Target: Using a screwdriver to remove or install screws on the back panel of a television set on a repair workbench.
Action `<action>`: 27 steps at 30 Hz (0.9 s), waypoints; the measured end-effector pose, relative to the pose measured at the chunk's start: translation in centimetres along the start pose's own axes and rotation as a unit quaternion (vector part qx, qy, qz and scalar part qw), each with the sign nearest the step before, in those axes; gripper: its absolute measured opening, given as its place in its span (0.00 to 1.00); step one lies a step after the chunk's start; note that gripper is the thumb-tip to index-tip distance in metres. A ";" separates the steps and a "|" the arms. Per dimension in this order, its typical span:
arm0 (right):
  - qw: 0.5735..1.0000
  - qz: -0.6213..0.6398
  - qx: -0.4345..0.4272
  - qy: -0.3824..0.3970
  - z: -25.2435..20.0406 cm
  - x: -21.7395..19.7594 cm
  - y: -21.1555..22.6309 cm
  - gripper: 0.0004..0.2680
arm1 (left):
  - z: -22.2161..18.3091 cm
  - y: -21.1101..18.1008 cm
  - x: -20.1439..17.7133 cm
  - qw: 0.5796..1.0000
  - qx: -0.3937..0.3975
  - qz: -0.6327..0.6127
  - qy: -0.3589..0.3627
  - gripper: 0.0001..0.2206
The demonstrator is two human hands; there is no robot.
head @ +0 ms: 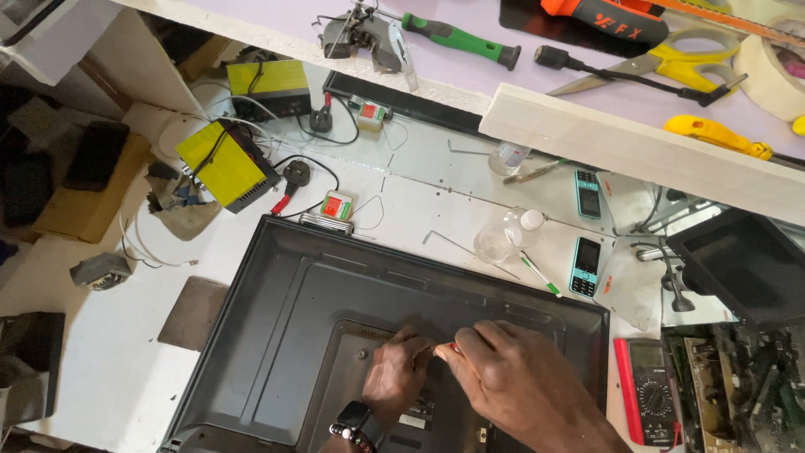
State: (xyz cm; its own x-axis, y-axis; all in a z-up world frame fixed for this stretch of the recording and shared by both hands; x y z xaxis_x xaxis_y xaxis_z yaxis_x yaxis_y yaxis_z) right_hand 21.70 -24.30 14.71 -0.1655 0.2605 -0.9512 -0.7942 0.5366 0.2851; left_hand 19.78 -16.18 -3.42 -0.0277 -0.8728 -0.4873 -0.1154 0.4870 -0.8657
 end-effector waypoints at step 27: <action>0.974 -0.081 0.161 0.138 -1.3 2.2 -1.6 0.11 | 0.1 -0.3 0.3 0.998 -0.003 0.060 0.018 0.09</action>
State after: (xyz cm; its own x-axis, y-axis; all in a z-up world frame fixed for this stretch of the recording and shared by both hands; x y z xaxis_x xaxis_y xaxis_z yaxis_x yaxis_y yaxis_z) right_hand 21.81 -25.60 11.99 -0.2386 -0.0506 -0.9698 -0.6051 0.7888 0.1077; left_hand 19.92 -16.59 -3.34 -0.0770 -0.8091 -0.5827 -0.1143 0.5877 -0.8010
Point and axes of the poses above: each hand's wrist, its own z-axis towards the middle knuckle, its own x-axis out of the palm, y = z × x, the point moved 7 cm from there along z, towards the middle knuckle, and after that the axes turned 5 degrees about z, right-handed, at the moved point
